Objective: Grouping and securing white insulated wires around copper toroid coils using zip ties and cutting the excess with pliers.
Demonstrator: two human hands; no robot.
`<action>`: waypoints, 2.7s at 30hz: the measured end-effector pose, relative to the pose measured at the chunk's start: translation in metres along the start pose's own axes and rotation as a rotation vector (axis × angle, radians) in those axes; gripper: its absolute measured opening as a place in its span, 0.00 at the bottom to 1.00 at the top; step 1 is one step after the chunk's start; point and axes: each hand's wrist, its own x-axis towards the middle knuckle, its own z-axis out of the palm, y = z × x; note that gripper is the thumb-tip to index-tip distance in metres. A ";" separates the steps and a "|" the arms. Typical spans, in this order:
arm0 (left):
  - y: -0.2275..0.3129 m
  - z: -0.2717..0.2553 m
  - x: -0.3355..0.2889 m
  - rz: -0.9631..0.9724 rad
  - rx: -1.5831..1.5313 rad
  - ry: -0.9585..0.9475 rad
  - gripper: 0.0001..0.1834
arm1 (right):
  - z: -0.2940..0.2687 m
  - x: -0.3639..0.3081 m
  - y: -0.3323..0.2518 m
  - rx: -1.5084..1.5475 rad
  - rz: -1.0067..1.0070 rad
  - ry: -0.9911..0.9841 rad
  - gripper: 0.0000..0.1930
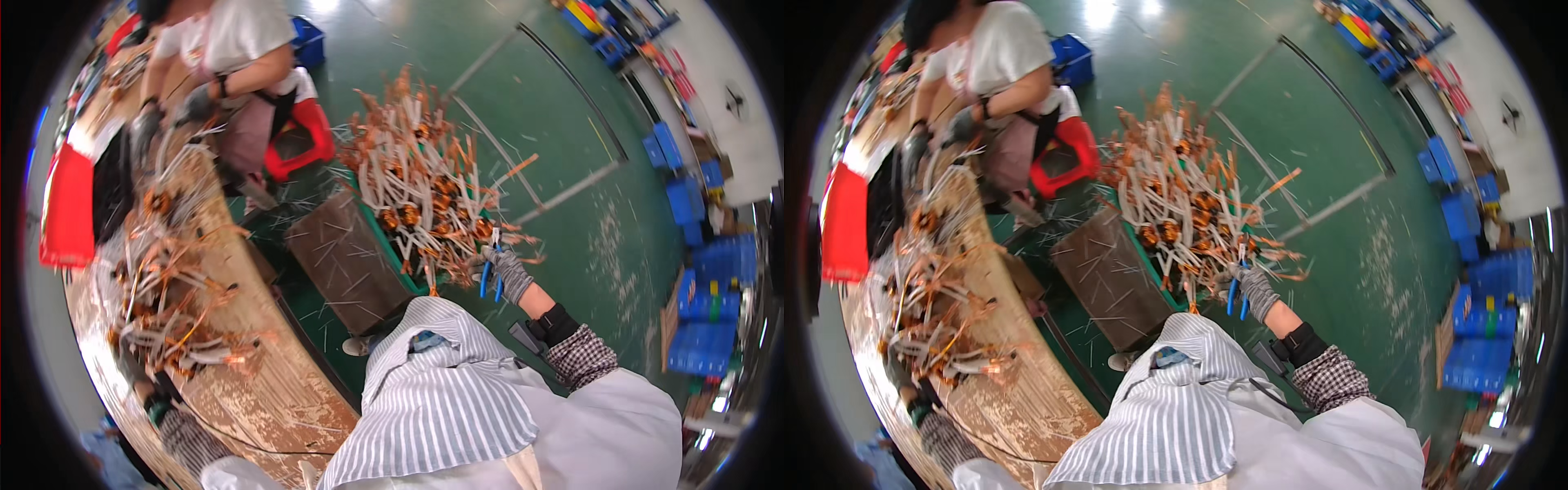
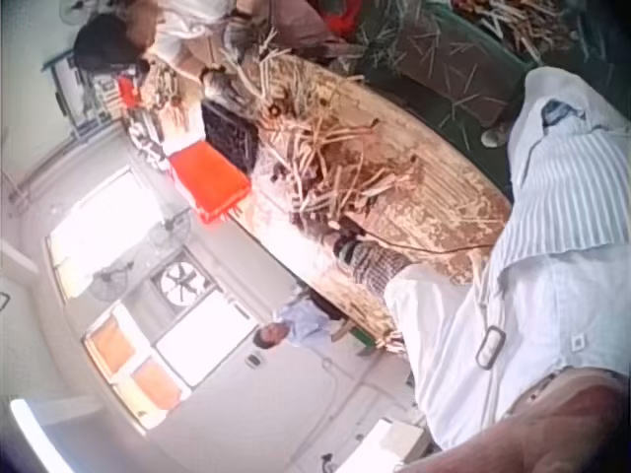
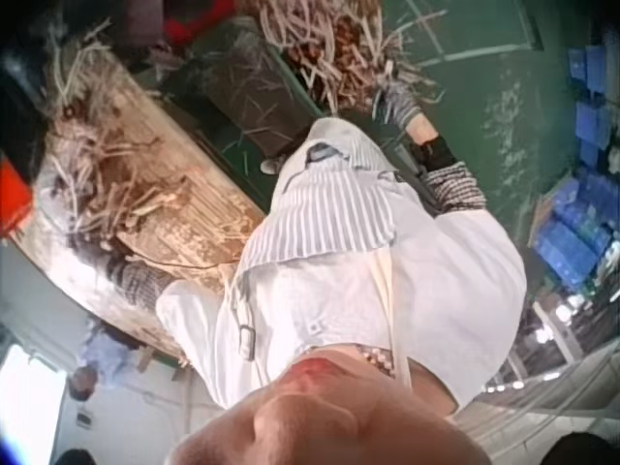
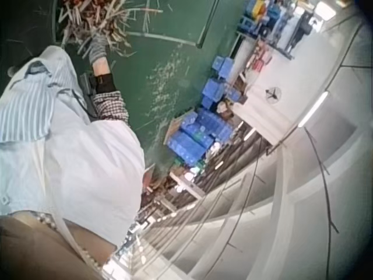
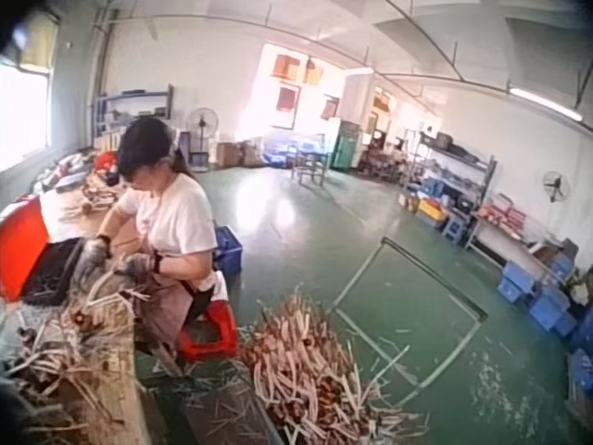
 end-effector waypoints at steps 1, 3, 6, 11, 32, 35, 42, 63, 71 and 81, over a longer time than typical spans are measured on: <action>0.018 0.008 -0.027 0.036 0.009 0.029 0.25 | -0.015 -0.006 0.016 0.020 0.055 0.075 0.13; 0.015 0.078 -0.113 0.255 -0.021 0.099 0.23 | -0.068 0.029 -0.007 0.018 0.076 0.150 0.13; -0.001 0.080 -0.194 0.567 -0.145 -0.009 0.25 | -0.090 0.040 0.010 0.109 0.212 0.271 0.09; 0.007 0.183 -0.352 0.260 0.110 0.122 0.19 | -0.078 0.126 0.002 0.097 0.060 0.109 0.11; -0.014 0.254 -0.510 -0.046 0.921 -0.313 0.16 | 0.003 0.388 -0.045 -0.500 0.172 0.037 0.15; -0.018 0.260 -0.504 -0.046 0.850 -0.328 0.17 | -0.026 0.355 -0.016 -0.354 0.105 -0.106 0.14; -0.016 0.283 -0.490 0.074 0.889 -0.480 0.17 | -0.051 0.198 0.023 -0.729 -0.112 -0.048 0.10; -0.016 0.365 -0.458 0.258 0.554 -1.271 0.23 | -0.005 -0.064 -0.134 -0.096 -0.500 -0.295 0.06; 0.000 0.423 -0.436 0.567 0.062 -1.250 0.53 | 0.067 -0.155 -0.198 -0.055 -0.792 -0.483 0.07; 0.023 0.402 -0.429 0.374 -0.578 -1.021 0.28 | 0.140 -0.113 -0.265 0.109 -0.396 -1.238 0.10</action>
